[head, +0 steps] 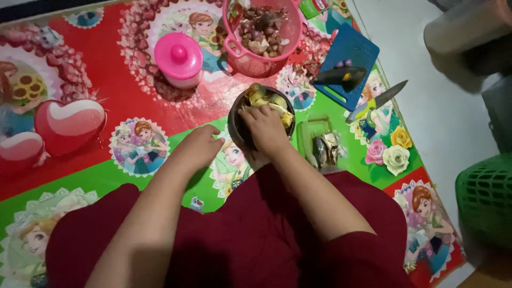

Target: Grinding ingredients in a mortar and pestle and preparing small fish for a meal

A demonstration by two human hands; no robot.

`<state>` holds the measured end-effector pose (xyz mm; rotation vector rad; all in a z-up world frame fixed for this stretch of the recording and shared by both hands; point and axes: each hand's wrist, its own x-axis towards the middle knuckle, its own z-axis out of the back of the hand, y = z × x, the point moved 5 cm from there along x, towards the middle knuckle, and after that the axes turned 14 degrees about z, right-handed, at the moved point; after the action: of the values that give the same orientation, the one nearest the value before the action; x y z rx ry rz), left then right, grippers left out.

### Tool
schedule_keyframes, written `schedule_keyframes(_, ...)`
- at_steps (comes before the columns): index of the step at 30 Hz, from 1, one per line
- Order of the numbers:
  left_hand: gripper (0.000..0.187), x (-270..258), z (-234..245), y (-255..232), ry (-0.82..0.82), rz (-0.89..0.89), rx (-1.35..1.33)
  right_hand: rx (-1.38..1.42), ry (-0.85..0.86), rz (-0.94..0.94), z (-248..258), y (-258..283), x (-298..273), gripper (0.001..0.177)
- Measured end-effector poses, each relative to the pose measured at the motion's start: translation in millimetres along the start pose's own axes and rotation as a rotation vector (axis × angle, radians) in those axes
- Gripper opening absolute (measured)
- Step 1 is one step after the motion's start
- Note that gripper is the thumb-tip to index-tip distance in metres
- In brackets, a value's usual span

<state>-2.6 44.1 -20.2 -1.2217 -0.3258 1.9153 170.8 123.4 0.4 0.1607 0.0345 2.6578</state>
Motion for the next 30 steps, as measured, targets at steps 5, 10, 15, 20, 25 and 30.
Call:
schedule_keyframes(5, 0.047, -0.5, -1.1, -4.4, -0.026, -0.076, 0.012, 0.139, -0.02, 0.127, 20.7, 14.0, -15.4, 0.057)
schedule_keyframes(10, 0.046, -8.1, 1.5, -11.0, 0.009, -0.032, 0.025, 0.399, -0.131, 0.042, -0.4, -20.8, -39.0, 0.035)
schedule_keyframes(15, 0.047, -8.7, 4.8, -9.1, 0.001, -0.025, 0.002, 0.866, -0.29, -0.276, -13.9, -74.3, -41.9, 0.037)
schedule_keyframes(20, 0.047, -4.7, 0.0, -6.2, 0.004, -0.022, 0.028, 1.297, -0.225, -0.78, -8.5, -91.9, -37.1, 0.033)
schedule_keyframes(25, 0.047, 2.4, -2.2, -5.0, -0.017, -0.053, 0.053, 0.395, -0.162, -0.258, 5.7, -69.4, -19.5, 0.028)
schedule_keyframes(30, 0.047, -0.8, -1.0, -1.4, 0.031, 0.014, 0.011, 0.196, -0.361, -0.228, 15.8, -48.4, -25.4, 0.039)
